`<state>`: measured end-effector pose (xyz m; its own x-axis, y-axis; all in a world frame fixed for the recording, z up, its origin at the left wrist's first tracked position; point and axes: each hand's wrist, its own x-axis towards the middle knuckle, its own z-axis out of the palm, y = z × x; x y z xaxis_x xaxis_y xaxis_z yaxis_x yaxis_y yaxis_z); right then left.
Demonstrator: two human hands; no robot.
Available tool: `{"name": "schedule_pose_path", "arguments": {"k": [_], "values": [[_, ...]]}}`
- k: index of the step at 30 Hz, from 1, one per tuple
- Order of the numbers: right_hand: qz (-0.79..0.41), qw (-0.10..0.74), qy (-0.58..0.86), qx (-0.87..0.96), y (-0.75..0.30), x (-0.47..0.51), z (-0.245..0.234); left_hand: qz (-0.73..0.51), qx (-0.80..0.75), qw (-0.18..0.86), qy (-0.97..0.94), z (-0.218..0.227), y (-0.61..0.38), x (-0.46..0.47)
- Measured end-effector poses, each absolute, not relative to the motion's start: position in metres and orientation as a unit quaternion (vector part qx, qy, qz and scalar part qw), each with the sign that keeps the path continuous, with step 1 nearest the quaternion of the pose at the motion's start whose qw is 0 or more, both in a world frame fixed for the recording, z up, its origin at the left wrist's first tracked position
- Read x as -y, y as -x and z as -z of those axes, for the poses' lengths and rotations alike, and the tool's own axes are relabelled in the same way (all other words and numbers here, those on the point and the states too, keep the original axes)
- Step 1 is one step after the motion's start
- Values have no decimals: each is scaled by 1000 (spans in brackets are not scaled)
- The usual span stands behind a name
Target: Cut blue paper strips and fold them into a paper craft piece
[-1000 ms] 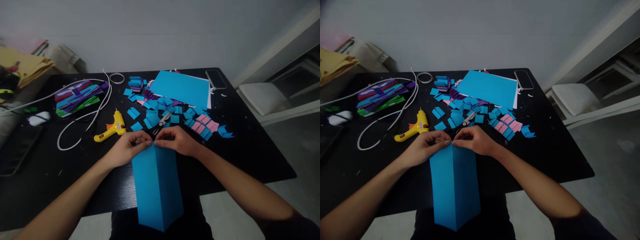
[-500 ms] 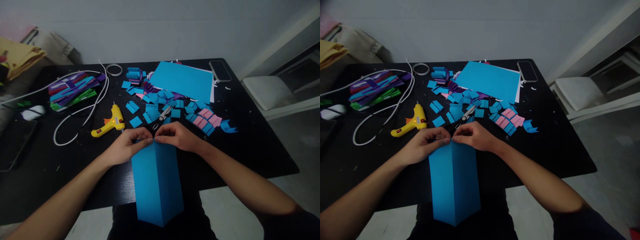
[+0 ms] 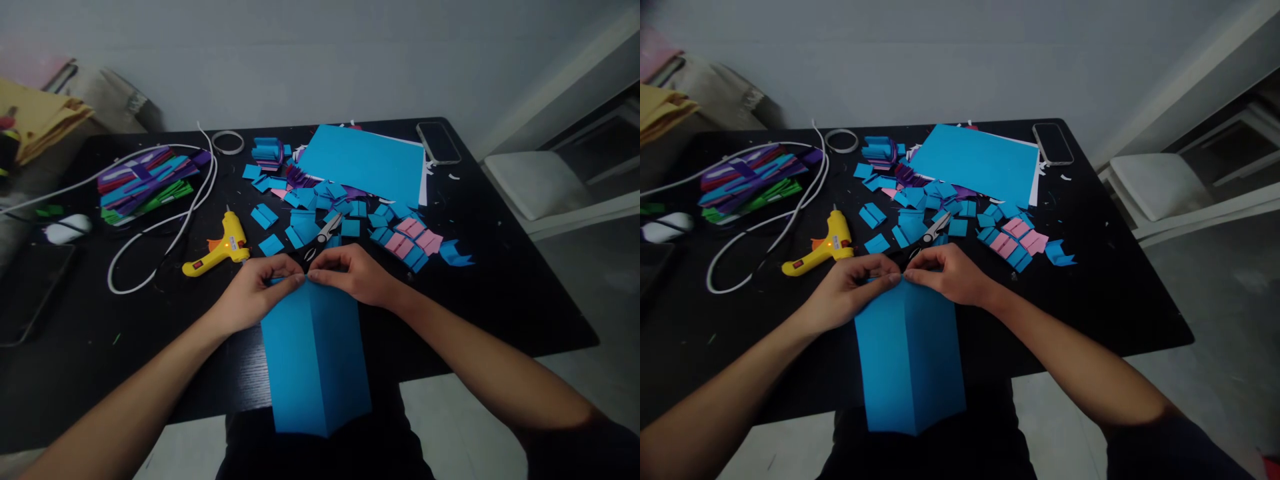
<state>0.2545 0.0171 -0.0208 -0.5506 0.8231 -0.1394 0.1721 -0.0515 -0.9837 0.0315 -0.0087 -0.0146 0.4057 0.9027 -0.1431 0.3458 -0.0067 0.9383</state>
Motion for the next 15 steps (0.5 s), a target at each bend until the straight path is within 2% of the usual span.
{"name": "schedule_pose_path", "arguments": {"k": [15], "values": [[-594,292,400,634,-254,-16,22,-292,-494,505,-644,14,-34,11]]}}
